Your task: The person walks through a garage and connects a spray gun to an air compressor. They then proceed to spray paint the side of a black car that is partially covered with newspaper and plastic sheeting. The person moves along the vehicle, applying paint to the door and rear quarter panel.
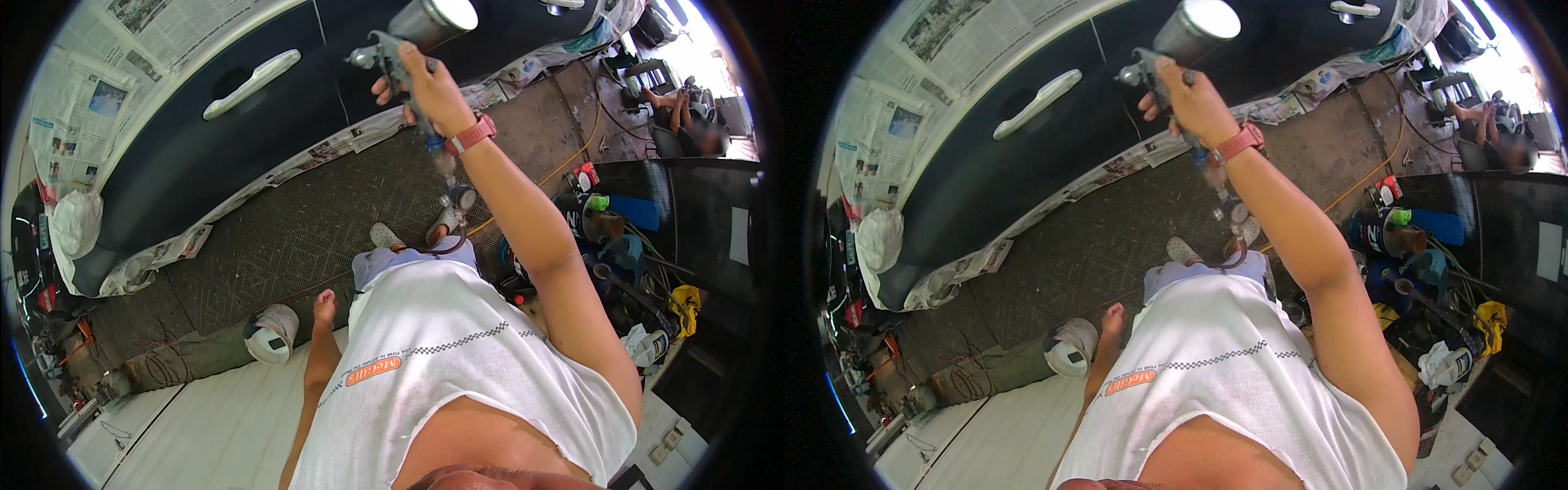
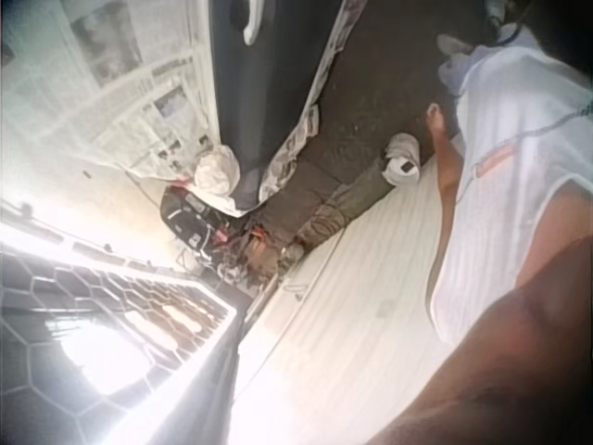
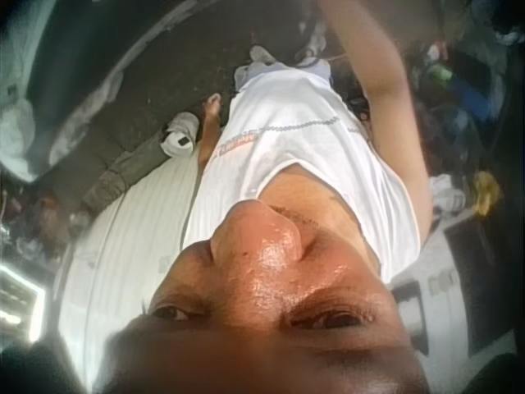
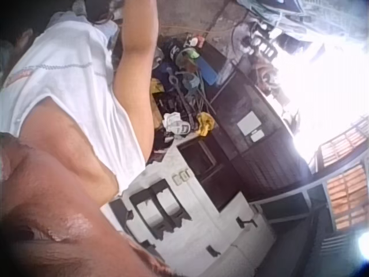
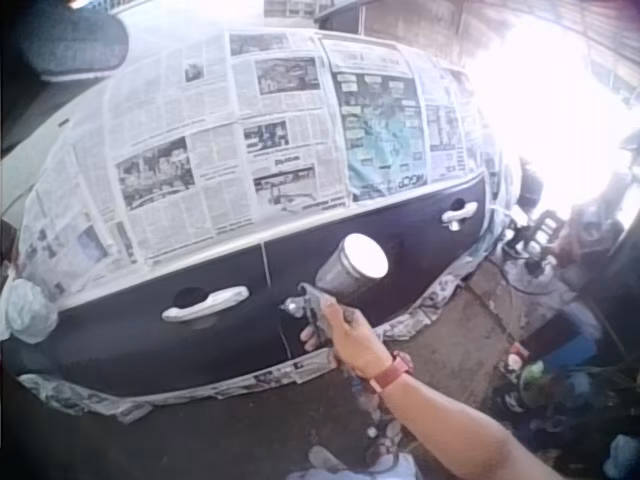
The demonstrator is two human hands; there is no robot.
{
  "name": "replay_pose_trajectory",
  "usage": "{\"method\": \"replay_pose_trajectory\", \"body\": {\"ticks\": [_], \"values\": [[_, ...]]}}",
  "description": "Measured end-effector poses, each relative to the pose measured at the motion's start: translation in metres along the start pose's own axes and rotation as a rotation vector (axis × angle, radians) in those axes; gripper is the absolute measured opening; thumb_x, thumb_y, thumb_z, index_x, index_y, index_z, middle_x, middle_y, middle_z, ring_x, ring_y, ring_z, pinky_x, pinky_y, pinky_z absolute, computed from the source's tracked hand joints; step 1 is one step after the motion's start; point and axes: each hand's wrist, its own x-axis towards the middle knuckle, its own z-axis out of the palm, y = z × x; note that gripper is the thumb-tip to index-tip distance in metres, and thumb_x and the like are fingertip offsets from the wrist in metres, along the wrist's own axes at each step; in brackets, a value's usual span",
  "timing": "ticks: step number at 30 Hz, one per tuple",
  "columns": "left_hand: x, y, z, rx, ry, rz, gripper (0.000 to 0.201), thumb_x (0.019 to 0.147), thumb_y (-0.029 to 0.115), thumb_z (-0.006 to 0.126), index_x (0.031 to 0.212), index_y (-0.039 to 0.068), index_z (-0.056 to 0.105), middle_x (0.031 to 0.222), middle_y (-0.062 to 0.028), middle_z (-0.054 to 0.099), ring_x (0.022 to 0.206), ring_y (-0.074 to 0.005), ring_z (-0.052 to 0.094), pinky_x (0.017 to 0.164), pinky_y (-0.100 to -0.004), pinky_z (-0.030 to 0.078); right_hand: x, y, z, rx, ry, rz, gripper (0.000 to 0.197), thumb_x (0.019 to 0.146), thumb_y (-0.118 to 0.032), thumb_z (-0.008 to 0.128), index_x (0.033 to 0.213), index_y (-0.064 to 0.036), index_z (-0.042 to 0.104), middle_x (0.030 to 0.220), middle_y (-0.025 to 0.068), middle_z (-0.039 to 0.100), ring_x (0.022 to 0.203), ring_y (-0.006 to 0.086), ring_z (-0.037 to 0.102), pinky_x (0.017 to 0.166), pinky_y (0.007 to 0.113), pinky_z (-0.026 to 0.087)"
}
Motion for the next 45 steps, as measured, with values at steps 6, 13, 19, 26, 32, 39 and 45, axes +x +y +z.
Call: {"method": "replay_pose_trajectory", "body": {"ticks": [6, 13, 19, 26, 32, 39, 45], "values": [[-0.010, -0.018, 0.019, -0.052, -0.014, 0.044, 0.038, 0.094, 0.032, 0.072, 0.125, 0.011, 0.066, 0.098, 0.0005, 0.067, 0.081, -0.0106, 0.063, 0.064, -0.0272, 0.049, 0.012, -0.002, -0.062, -0.099, 0.257, -0.026, 0.065, 0.102, -0.059, 0.044, 0.120, 0.0002, 0.063, 0.090, 0.0131, 0.073, 0.076, 0.0170, 0.071, 0.043, 0.025, 0.045], [0.010, -0.013, 0.020, -0.099, -0.028, 0.116, 0.037, 0.097, 0.029, 0.067, 0.129, 0.010, 0.063, 0.113, -0.0026, 0.070, 0.089, -0.0128, 0.064, 0.077, -0.0281, 0.051, 0.008, -0.004, -0.149, -0.136, 0.543, -0.061, 0.063, 0.102, -0.058, 0.044, 0.115, -0.0003, 0.064, 0.089, 0.0126, 0.074, 0.074, 0.0171, 0.072, 0.043, 0.026, 0.046], [-0.009, 0.027, 0.011, -0.035, 0.028, 0.102, 0.032, 0.097, 0.021, 0.064, 0.128, 0.013, 0.062, 0.108, 0.0001, 0.067, 0.085, -0.0101, 0.062, 0.069, -0.0264, 0.048, 0.000, 0.011, -0.202, -0.194, 0.751, -0.141, 0.065, 0.102, -0.059, 0.044, 0.111, 0.0017, 0.065, 0.088, 0.0120, 0.074, 0.072, 0.0163, 0.071, 0.043, 0.026, 0.047], [-0.021, 0.027, 0.011, 0.017, 0.025, 0.124, 0.037, 0.096, 0.028, 0.068, 0.128, 0.009, 0.064, 0.108, -0.0020, 0.070, 0.086, -0.0138, 0.064, 0.080, -0.0293, 0.053, -0.017, 0.060, -0.156, -0.196, 0.733, -0.124, 0.059, 0.103, -0.055, 0.046, 0.108, -0.0003, 0.068, 0.085, 0.0082, 0.072, 0.066, 0.0135, 0.067, 0.044, 0.024, 0.049], [-0.025, 0.017, 0.021, 0.092, 0.024, 0.131, 0.038, 0.096, 0.028, 0.068, 0.129, 0.008, 0.064, 0.108, -0.0023, 0.069, 0.087, -0.0135, 0.064, 0.081, -0.0292, 0.052, -0.036, 0.096, -0.049, -0.214, 0.408, -0.152, 0.044, 0.105, -0.042, 0.050, 0.097, -0.0037, 0.070, 0.085, 0.0031, 0.072, 0.055, 0.0044, 0.054, 0.046, 0.022, 0.041], [-0.039, 0.021, 0.016, 0.176, 0.052, 0.104, 0.036, 0.098, 0.025, 0.066, 0.130, 0.008, 0.063, 0.109, -0.0032, 0.069, 0.093, -0.0138, 0.063, 0.083, -0.0287, 0.053, -0.044, 0.117, 0.027, -0.161, 0.063, -0.302, 0.041, 0.102, -0.031, 0.056, 0.126, 0.0003, 0.065, 0.089, 0.0108, 0.073, 0.086, 0.0196, 0.070, 0.086, 0.034, 0.052], [-0.041, 0.013, 0.011, 0.047, 0.044, 0.100, 0.035, 0.097, 0.022, 0.067, 0.129, 0.007, 0.063, 0.113, -0.0036, 0.067, 0.095, -0.0148, 0.064, 0.085, -0.0298, 0.054, -0.042, 0.142, -0.016, -0.273, 0.123, -0.182, 0.037, 0.104, -0.025, 0.053, 0.122, 0.0053, 0.064, 0.085, 0.0067, 0.071, 0.077, 0.0123, 0.065, 0.075, 0.029, 0.053]]}}
